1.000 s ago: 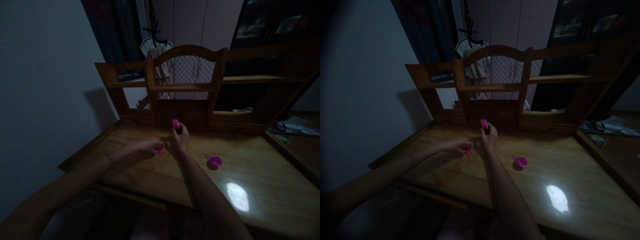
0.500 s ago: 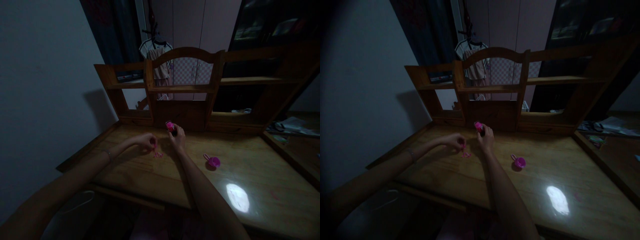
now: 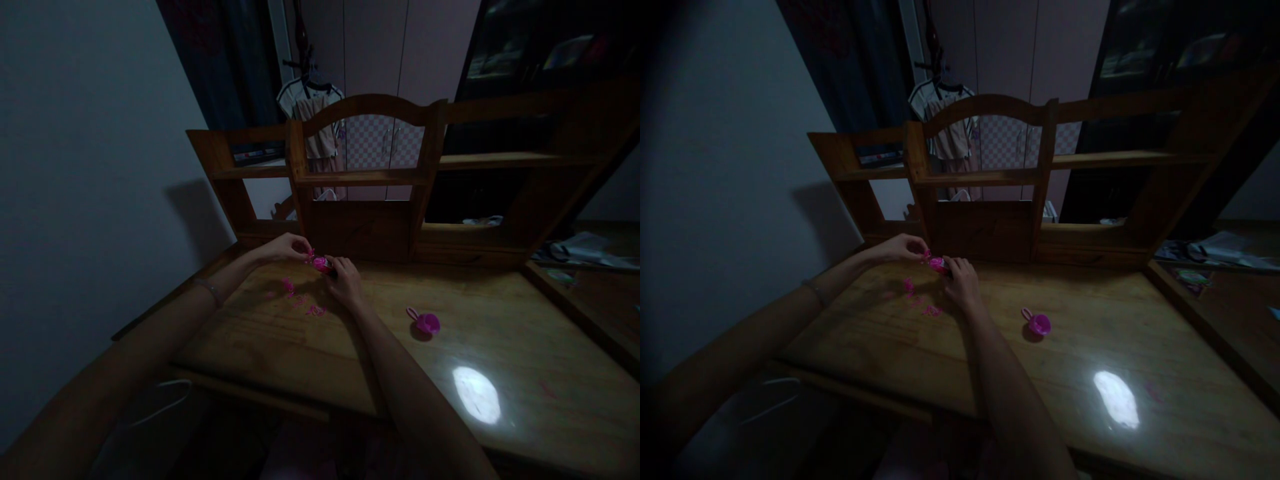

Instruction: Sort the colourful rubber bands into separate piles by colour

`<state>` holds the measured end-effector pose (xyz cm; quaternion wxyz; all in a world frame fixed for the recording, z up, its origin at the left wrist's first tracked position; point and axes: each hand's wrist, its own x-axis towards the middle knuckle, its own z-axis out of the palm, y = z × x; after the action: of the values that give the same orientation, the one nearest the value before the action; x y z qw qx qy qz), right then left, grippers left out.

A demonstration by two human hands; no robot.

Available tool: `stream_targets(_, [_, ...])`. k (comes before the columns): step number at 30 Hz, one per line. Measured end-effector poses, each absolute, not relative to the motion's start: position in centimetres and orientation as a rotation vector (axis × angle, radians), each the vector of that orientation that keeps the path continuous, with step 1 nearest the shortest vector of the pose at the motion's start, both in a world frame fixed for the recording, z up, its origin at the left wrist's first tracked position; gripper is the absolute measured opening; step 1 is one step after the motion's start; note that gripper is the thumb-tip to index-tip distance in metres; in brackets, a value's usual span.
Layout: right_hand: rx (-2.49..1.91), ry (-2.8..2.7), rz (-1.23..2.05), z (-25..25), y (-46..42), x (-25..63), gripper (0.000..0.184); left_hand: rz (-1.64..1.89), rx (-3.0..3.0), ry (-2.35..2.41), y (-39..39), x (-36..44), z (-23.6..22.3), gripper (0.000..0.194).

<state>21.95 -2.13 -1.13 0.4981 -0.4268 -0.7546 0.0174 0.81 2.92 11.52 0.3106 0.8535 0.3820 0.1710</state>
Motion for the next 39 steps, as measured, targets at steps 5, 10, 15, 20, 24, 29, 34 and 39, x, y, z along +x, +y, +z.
stream_targets(5, [-1.065,-1.838,0.036,-0.9,-2.3,22.0,0.048,0.481,2.258,0.992,2.8,1.6,11.1,0.033])
stream_targets(10, [-1.063,-1.815,0.021,-0.9,-2.2,22.0,0.046,0.644,2.205,1.031,2.8,2.2,10.8,0.032])
stream_targets(15, [-1.052,-1.802,0.012,-0.9,-2.1,22.1,0.046,0.794,2.264,1.112,2.2,3.2,10.7,0.024])
stream_targets(20, [-1.052,-1.767,0.010,-1.0,-2.0,22.1,0.043,0.769,2.326,1.141,1.9,3.6,10.9,0.016])
stream_targets(24, [-1.061,-1.739,0.005,-0.9,-2.0,22.3,0.042,0.562,2.347,1.036,2.0,3.1,11.7,0.026])
stream_targets(29, [-1.053,-1.754,0.005,-0.9,-2.1,22.4,0.041,0.336,2.341,0.858,1.5,2.4,13.0,0.036])
stream_targets(34, [-1.049,-1.763,0.017,-0.9,-2.1,22.3,0.042,0.441,2.385,0.945,1.1,2.5,12.3,0.030])
stream_targets(39, [-1.042,-1.760,0.028,-0.8,-2.2,22.3,0.043,0.836,2.420,1.002,1.3,3.2,10.9,0.018])
